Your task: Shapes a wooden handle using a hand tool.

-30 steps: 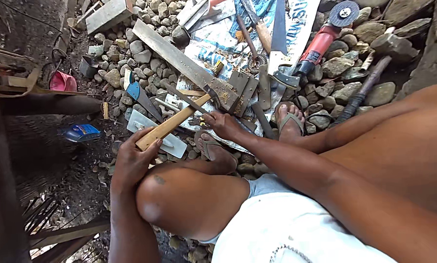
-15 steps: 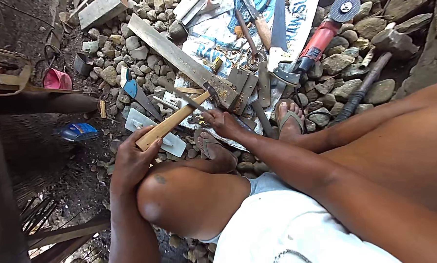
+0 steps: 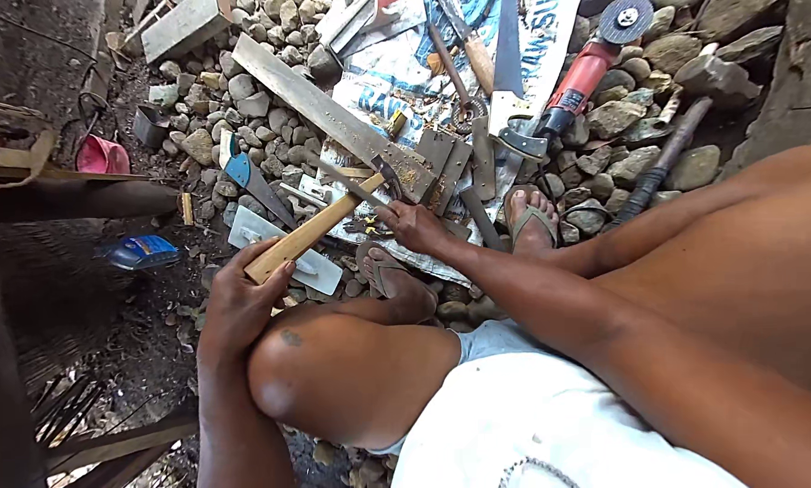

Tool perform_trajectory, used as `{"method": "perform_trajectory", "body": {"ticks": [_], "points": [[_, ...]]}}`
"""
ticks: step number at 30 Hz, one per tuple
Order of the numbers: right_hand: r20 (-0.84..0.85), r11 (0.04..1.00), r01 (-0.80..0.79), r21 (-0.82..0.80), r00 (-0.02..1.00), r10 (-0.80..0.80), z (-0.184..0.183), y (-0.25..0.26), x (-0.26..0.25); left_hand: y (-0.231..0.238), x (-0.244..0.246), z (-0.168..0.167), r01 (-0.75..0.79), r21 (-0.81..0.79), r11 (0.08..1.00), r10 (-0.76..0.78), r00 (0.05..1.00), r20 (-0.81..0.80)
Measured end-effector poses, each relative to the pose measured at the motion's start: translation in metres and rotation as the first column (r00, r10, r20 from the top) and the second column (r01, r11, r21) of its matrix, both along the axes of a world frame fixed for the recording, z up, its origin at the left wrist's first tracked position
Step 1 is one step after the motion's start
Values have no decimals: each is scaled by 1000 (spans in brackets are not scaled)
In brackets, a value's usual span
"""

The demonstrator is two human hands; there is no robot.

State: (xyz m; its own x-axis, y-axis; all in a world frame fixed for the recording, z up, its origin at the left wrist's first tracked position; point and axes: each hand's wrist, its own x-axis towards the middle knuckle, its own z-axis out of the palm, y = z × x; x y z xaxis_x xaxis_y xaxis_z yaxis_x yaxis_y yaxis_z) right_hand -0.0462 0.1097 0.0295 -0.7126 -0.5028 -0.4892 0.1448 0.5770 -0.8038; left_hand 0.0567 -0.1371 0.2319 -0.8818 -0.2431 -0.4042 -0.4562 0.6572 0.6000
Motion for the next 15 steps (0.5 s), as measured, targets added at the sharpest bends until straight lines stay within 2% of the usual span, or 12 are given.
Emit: {"method": "perform_trajectory", "body": {"ticks": [3,6,11,15], "points": [[24,999,40,-11,999,-40,-10,-4,5,-1,3,0,0,0,1000,0,1000,-7],[76,993,89,83,993,-95,-24,3,-4,-3,2,-1,-4,4,1000,4,1000,-11],[-16,999,32,-11,999,-32,-15,-2,6,-3,2,-2,-2,9,1000,2,1000,-6],[45,995,59,79,997,-62,-26,1,-6,-5,4,-3,-7,11,1000,7,1000,-3]]}}
